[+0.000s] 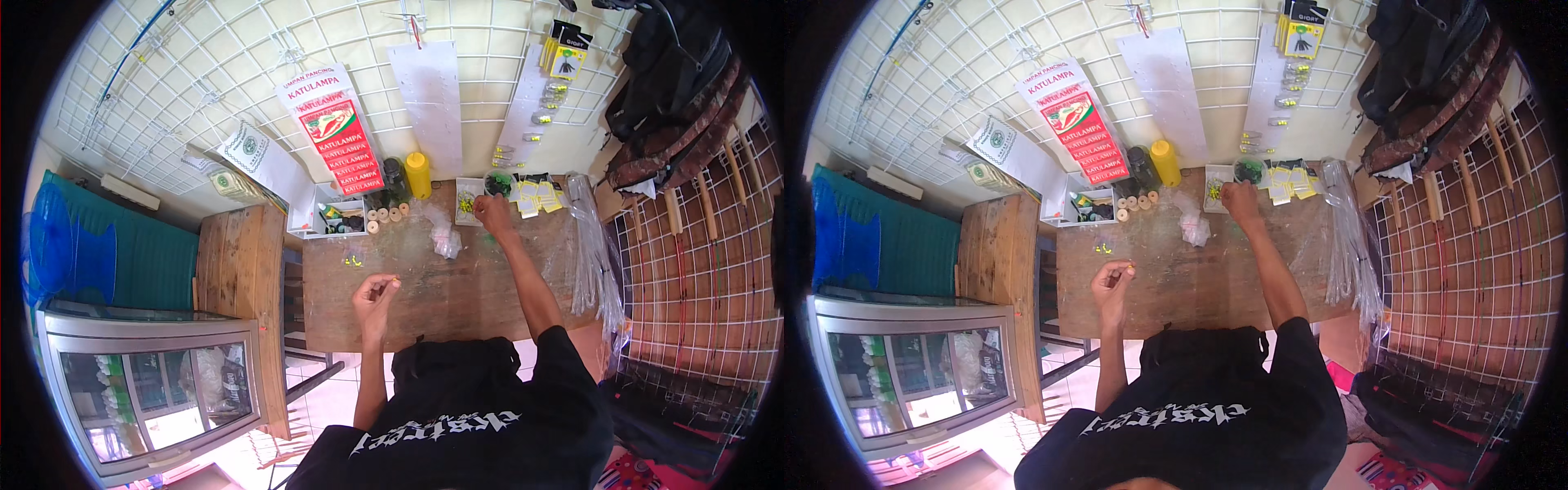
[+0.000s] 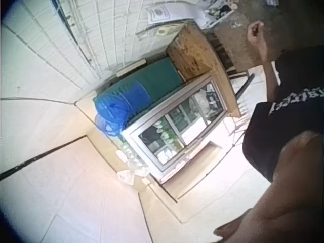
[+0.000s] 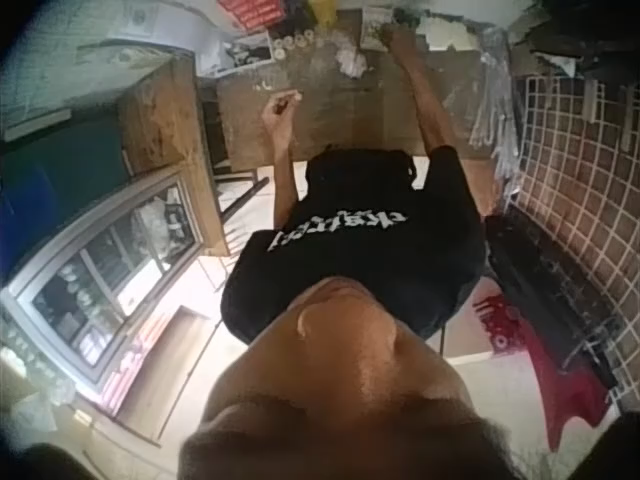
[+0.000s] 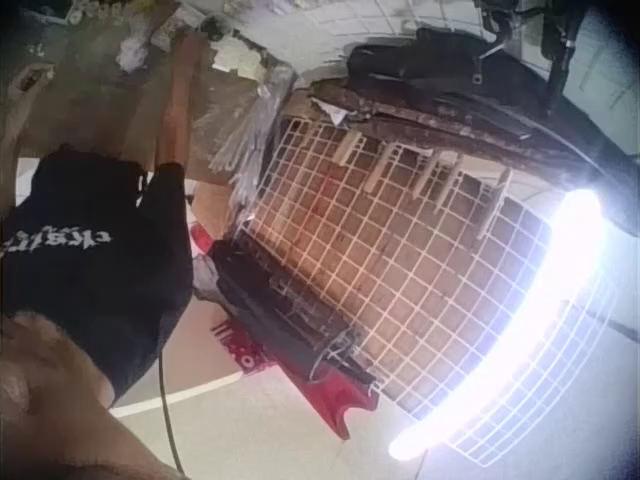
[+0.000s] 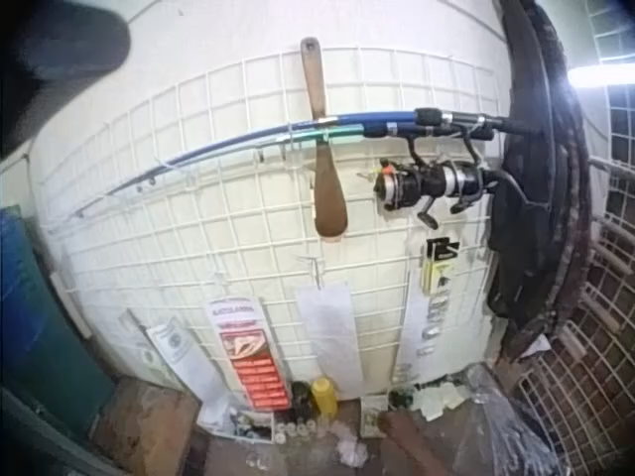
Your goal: Assembling and organizing small fishing lures, beads, and tackle components at a workbench.
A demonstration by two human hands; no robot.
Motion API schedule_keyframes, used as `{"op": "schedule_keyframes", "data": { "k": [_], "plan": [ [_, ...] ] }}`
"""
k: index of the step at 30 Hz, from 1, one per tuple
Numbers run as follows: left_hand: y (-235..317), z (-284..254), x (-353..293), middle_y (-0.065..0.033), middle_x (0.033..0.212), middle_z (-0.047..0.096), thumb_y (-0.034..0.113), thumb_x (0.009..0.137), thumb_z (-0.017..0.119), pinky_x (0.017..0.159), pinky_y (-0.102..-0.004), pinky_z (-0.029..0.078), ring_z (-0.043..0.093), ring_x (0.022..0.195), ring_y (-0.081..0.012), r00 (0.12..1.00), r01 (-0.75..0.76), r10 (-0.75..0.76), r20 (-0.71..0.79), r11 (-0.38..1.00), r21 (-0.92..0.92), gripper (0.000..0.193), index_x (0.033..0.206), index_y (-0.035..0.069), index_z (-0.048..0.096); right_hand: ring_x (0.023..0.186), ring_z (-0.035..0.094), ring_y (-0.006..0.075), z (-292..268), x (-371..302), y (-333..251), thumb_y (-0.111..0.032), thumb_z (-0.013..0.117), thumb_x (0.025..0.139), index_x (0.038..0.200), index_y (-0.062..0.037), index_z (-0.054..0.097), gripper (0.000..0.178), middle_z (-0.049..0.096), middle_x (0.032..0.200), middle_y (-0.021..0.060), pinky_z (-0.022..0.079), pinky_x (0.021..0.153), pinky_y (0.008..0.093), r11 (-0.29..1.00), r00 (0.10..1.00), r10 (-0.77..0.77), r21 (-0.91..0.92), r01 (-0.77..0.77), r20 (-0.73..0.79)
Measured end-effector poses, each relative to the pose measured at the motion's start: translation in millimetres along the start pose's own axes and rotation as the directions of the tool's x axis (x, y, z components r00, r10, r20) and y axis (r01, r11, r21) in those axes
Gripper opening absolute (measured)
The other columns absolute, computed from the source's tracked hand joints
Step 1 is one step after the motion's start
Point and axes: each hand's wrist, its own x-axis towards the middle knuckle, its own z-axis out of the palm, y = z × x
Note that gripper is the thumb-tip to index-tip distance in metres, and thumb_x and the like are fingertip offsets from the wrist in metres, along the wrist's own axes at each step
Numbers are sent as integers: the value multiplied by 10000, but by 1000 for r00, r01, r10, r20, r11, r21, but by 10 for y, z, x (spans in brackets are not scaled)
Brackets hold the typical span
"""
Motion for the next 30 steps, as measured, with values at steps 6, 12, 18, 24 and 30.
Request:
{"op": "schedule_keyframes", "data": {
  "k": [6, 12, 18, 24, 30],
  "plan": [
    [53, -93, 19, -9, 833, 625, 1, 796, 687, 713, -199, 417, 546, 778, -59, 998, -53, 55, -24, 997, 60, 97, 880, 21, 642, 871, 591, 291, 490, 216, 228, -169, 649, 703, 749, -88, 660, 94, 641, 772, 144, 455, 730, 400, 873, 987, 8, -482, 71, 159],
    [39, -276, 13, -10, 829, 627, -1, 797, 685, 712, -201, 421, 551, 772, -61, 995, -46, 53, -91, 996, 72, 99, 883, 21, 642, 911, 602, 256, 498, 193, 40, -128, 574, 773, 860, -106, 651, 118, 662, 855, 106, 418, 806, 396, 867, 975, 78, -496, 37, 209],
    [60, -205, 34, -24, 845, 646, -10, 799, 678, 729, -206, 435, 569, 783, -72, 997, -4, 10, -75, 997, 75, 105, 892, 20, 641, 921, 592, 288, 538, 163, 117, -189, 548, 782, 761, -63, 634, 154, 654, 784, 143, 411, 809, 447, 860, 992, 71, -510, -5, 109],
    [58, -165, 55, -47, 861, 662, 9, 812, 663, 743, -214, 440, 578, 792, -77, 1000, 16, -14, -24, 998, 67, 102, 912, 12, 642, 894, 616, 289, 307, 214, 54, -151, 660, 684, 719, -83, 628, 83, 670, 805, 117, 453, 750, 424, 915, 991, 111, -396, -72, 76],
    [85, -95, 96, -63, 881, 666, 14, 824, 654, 745, -218, 453, 595, 812, -91, 999, 20, -22, 43, 998, 53, 132, 956, 2, 654, 657, 607, 133, -169, 144, 164, -32, 735, 629, 781, -41, 645, 177, 651, 714, 68, 479, 607, 276, 900, 997, 60, 428, -78, 56]
  ]
}}
